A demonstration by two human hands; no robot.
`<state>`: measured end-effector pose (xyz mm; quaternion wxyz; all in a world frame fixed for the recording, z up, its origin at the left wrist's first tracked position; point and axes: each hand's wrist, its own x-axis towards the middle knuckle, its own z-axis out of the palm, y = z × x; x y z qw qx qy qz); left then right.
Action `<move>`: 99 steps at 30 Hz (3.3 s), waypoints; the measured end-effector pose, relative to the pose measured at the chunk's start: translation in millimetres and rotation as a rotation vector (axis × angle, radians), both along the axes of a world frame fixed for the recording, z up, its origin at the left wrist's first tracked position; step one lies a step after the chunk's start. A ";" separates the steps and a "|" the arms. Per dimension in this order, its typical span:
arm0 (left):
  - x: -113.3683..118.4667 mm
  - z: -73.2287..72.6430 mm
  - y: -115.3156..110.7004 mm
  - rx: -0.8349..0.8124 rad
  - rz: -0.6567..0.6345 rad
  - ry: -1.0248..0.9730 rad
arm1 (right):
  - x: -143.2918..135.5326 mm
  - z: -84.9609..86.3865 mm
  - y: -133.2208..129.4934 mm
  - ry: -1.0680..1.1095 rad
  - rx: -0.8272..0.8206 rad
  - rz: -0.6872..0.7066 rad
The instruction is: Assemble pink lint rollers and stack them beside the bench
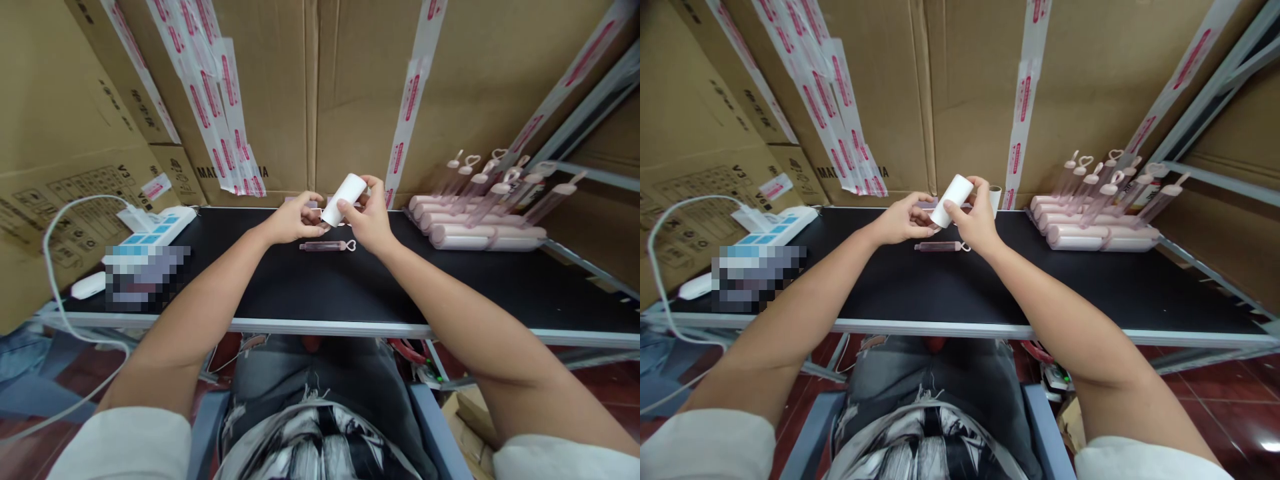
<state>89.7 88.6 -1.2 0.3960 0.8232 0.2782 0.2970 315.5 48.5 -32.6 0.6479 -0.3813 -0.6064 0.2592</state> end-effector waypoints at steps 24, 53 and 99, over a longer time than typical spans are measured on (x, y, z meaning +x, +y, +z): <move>49.3 -4.9 -23.7 -0.273 0.389 -0.643 | -24.4 4.0 -6.2 0.349 -0.124 -0.055; 63.2 7.6 -47.8 -0.492 0.348 -0.586 | -19.1 12.0 -19.1 -0.103 0.146 -0.259; -11.5 -19.0 53.8 0.163 0.522 0.671 | -10.1 11.9 -11.8 0.151 -0.109 0.196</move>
